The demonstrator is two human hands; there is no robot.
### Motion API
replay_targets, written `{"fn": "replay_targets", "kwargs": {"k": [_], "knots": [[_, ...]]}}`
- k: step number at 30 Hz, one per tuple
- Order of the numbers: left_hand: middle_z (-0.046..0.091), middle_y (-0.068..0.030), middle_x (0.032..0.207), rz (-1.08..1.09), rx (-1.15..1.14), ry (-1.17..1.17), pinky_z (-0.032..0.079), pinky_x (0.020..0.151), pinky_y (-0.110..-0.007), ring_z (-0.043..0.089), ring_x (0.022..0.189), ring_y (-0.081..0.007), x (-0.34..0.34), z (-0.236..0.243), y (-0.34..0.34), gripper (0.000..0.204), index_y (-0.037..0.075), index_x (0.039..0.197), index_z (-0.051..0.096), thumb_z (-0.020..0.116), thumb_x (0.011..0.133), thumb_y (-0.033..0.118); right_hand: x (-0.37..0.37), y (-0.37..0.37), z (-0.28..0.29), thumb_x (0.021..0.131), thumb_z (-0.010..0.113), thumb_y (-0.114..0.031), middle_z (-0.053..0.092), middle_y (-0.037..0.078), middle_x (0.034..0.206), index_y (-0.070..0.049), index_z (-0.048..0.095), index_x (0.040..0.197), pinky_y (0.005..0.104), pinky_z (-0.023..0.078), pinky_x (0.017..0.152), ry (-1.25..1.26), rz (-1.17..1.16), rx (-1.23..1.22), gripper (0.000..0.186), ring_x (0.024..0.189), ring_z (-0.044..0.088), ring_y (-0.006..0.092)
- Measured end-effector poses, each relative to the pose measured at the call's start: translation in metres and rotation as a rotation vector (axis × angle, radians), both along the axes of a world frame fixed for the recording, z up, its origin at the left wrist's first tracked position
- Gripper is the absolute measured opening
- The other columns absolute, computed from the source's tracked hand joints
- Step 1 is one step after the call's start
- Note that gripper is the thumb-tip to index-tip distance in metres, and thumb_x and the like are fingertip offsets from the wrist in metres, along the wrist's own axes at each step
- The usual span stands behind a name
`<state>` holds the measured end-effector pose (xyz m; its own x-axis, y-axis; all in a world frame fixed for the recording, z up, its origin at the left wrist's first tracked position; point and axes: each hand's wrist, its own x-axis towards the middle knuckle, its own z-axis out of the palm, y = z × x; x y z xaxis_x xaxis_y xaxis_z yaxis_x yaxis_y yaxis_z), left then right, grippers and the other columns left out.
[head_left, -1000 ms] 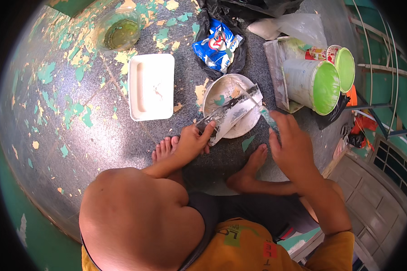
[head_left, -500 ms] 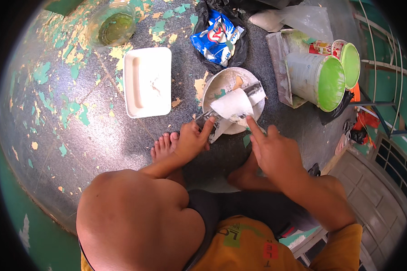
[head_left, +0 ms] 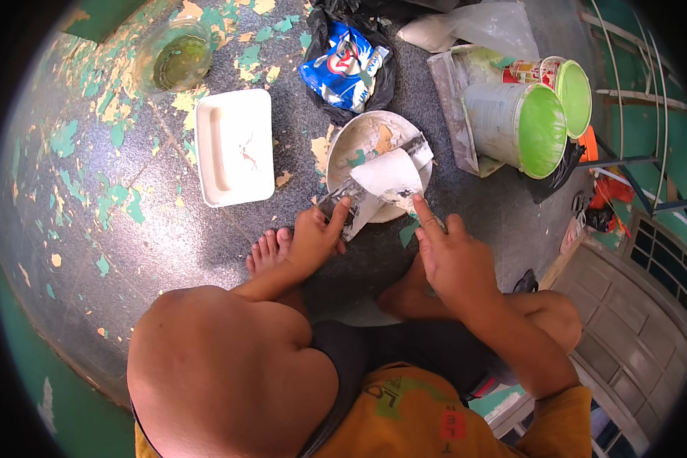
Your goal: The person sits on the floor and mixes a white compound in a container using a putty knife and a small trowel. They then apply the compound to a small damaged area on a green wall using a circular tool and a trowel.
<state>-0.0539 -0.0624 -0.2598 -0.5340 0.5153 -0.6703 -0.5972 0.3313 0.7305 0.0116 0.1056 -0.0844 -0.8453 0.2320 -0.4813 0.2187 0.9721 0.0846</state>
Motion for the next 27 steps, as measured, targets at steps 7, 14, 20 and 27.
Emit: {"fn": "replay_targets", "kwargs": {"k": [7,14,20,27], "knots": [[0.056,-0.0073,0.044,-0.004,-0.002,0.041,0.037,0.034,-0.026,0.052,0.034,-0.0127,0.006,-0.005,0.002,0.06,0.002,0.055,0.06,0.06,0.098,0.044,0.005,-0.001,-0.021,0.094,0.061,-0.024,0.055,0.012,0.083,-0.015,0.047,0.146,0.0386,0.054,0.051,0.017,0.044,0.015,0.055,0.058,0.065,0.0265],[0.054,-0.0077,0.042,-0.008,0.0,0.047,0.041,0.034,-0.028,0.056,0.035,-0.0148,-0.003,0.003,0.005,0.061,0.002,0.052,0.055,0.064,0.096,0.043,-0.013,-0.001,-0.039,0.093,0.06,-0.021,0.055,0.011,0.081,-0.014,0.048,0.145,0.0378,0.054,0.051,0.038,0.07,0.033,0.053,0.058,0.066,0.0267],[0.055,-0.0076,0.044,0.033,0.026,0.0,0.041,0.036,-0.028,0.056,0.036,-0.0147,0.004,-0.006,0.002,0.055,0.002,0.059,0.057,0.064,0.096,0.042,-0.006,-0.002,-0.021,0.092,0.06,-0.022,0.057,0.013,0.084,-0.015,0.048,0.145,0.0369,0.055,0.052,-0.014,0.055,0.01,0.054,0.059,0.066,0.0274],[0.056,-0.0076,0.044,0.007,0.004,0.042,0.043,0.036,-0.029,0.056,0.036,-0.0145,0.005,-0.008,0.001,0.057,0.001,0.058,0.057,0.062,0.097,0.042,0.005,0.002,-0.002,0.095,0.059,-0.028,0.057,0.012,0.083,-0.021,0.049,0.145,0.0398,0.053,0.051,-0.078,0.025,0.045,0.051,0.056,0.063,0.028]]}}
